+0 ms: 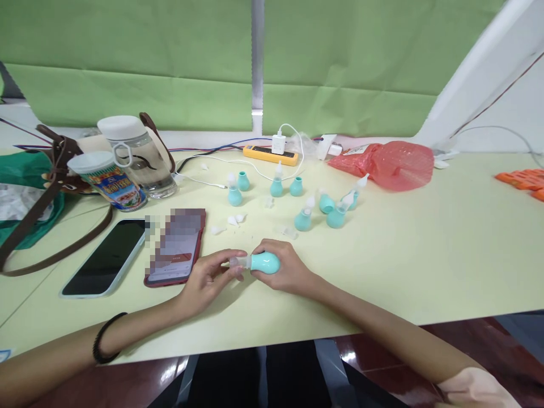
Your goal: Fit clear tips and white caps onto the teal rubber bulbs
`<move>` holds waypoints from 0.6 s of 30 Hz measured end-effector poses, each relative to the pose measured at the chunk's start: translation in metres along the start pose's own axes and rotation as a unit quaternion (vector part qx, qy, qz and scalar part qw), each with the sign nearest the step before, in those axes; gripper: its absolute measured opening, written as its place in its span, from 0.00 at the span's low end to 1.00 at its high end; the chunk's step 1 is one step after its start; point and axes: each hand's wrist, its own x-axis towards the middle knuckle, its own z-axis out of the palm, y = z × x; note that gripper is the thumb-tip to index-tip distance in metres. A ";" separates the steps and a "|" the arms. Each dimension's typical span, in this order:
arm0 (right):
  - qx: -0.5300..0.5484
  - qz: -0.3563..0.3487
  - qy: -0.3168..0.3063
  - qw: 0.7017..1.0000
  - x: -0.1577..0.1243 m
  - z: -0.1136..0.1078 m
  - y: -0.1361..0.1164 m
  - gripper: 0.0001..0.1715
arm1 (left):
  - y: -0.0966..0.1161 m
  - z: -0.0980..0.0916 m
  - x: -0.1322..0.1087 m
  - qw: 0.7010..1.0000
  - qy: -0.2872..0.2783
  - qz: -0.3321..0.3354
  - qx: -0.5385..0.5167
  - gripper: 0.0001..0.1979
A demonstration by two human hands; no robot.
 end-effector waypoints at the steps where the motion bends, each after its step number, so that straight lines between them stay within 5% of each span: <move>1: 0.024 0.026 -0.014 0.999 0.000 -0.001 -0.001 0.07 | 0.000 0.000 0.000 1.000 -0.002 0.013 0.021 0.13; 8: 0.138 0.144 -0.139 0.970 0.005 -0.008 -0.007 0.07 | 0.006 -0.002 0.001 0.981 -0.028 0.141 0.130 0.11; 16: 0.327 0.143 -0.132 0.925 -0.002 0.007 -0.014 0.24 | 0.009 0.007 -0.005 0.996 0.032 -0.006 -0.088 0.13; 18: 0.306 0.106 -0.109 0.940 -0.005 0.006 -0.014 0.25 | 0.009 0.007 -0.005 0.994 0.061 -0.018 -0.092 0.11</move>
